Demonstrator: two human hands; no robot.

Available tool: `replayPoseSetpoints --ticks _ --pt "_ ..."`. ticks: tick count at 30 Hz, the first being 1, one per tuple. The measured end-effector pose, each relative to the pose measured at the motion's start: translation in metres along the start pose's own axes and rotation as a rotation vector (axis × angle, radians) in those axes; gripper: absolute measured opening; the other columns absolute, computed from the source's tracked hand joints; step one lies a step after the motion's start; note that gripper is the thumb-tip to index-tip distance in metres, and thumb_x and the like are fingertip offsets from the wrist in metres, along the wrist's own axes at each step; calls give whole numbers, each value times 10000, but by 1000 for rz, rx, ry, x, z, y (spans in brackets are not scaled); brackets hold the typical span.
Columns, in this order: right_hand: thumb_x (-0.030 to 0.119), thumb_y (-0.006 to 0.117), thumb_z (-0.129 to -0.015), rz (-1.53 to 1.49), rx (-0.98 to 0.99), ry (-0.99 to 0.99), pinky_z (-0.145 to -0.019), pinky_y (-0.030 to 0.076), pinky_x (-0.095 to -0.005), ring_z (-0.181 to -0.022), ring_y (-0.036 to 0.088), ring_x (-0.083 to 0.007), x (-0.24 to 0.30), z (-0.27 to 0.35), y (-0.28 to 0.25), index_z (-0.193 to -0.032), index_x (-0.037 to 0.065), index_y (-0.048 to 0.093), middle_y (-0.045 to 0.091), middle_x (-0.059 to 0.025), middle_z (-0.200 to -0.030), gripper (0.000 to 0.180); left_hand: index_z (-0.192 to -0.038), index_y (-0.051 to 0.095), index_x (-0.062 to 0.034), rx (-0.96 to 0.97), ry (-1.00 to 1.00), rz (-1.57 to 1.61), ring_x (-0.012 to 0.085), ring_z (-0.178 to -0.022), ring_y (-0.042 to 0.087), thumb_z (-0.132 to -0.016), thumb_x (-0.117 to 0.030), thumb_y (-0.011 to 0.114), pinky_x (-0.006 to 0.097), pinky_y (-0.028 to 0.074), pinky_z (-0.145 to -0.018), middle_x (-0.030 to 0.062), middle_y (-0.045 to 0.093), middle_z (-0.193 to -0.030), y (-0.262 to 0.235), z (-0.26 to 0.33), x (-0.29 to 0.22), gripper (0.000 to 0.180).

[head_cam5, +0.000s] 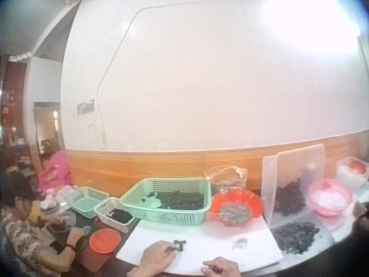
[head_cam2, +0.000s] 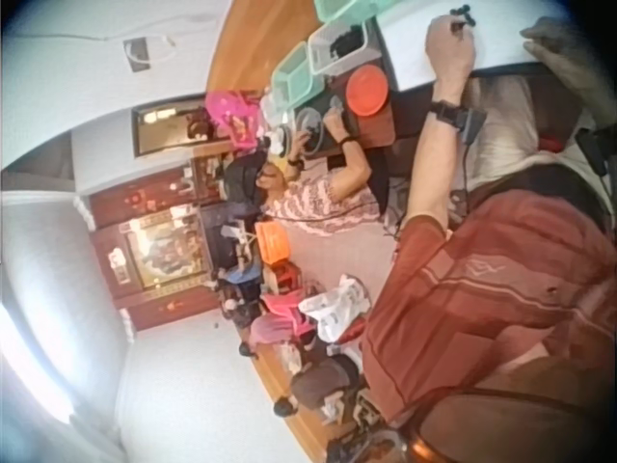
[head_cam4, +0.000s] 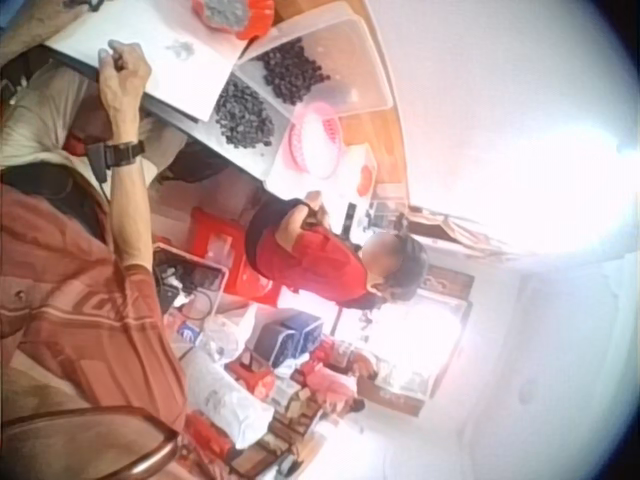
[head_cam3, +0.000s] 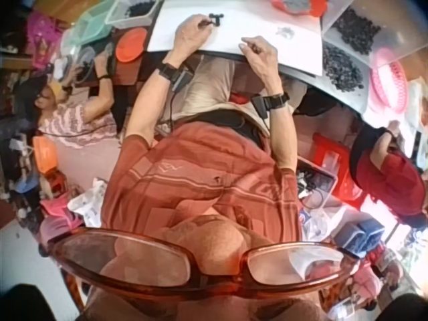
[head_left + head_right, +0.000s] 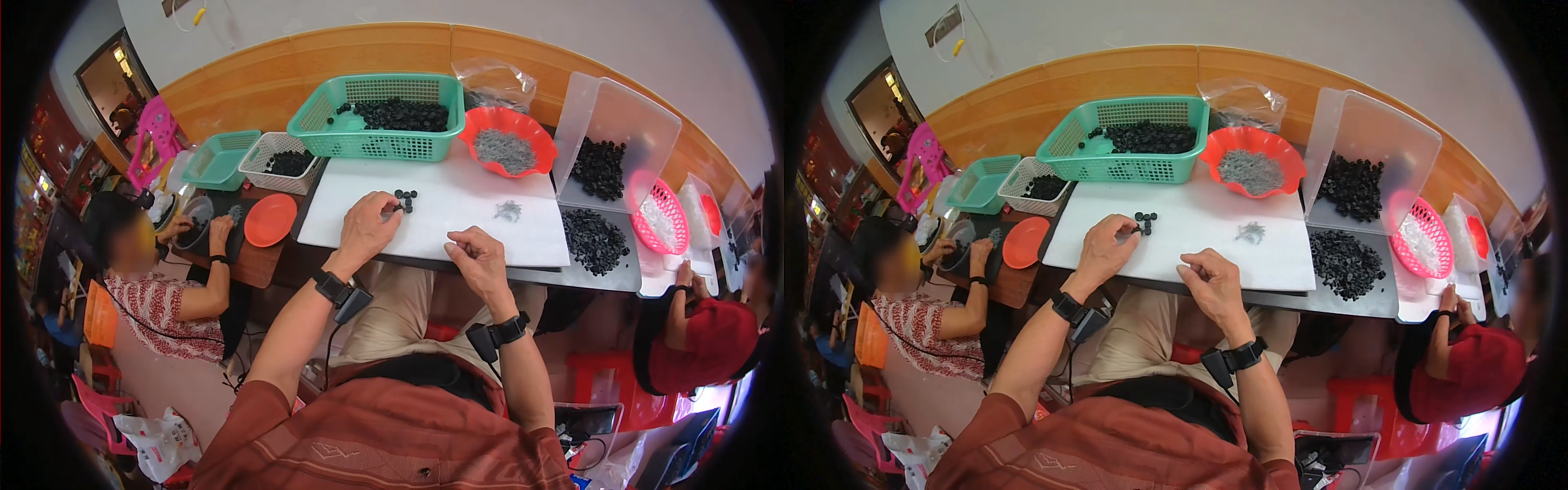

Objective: Manually assembling small black plastic components by hand on a white surface.

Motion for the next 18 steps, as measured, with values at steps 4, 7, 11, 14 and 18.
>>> replayPoseSetpoints --ticks 4,7,11,14,18 --pt "41 760 -859 -1 -17 8 -614 424 -240 -674 504 -84 -1 -1 0 -1025 10 765 597 -15 -777 169 -1106 706 -41 -4 -2 45 268 -870 684 -859 -110 721 369 538 -749 124 682 -933 -4 0 -1 257" --pt "41 758 -861 14 -14 11 -616 422 -238 -677 503 -81 3 -1 1 -1022 8 765 600 -16 -779 165 -1133 722 -53 10 17 29 269 -869 679 -866 -108 712 363 530 -722 120 675 -935 -6 2 0 273" --pt "41 756 -863 6 -28 29 -616 421 -238 -679 502 -79 0 -1 -1 -1020 7 766 604 -14 -782 161 -1114 736 -66 36 -6 73 292 -890 656 -898 -147 679 399 532 -794 115 665 -953 -4 2 -2 238" --pt "42 755 -864 14 -33 32 -616 420 -237 -681 503 -77 0 -1 -2 -1021 9 767 606 -12 -785 161 -1104 746 -65 51 4 68 300 -898 653 -913 -146 661 397 527 -802 117 665 -955 -3 1 -1 224" --pt "44 754 -867 -17 -52 64 -616 421 -236 -680 508 -76 -1 0 -3 -1021 8 767 610 -14 -790 158 -1075 726 -53 18 54 82 309 -911 654 -910 -120 662 397 527 -810 122 669 -968 -3 1 -3 190"
Point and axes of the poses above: each hand's wrist, its own z-axis away from the middle knuckle, its own y-axis out of the palm, x = y × z, the point moved 8 cm from there along -z, towards the middle knuckle
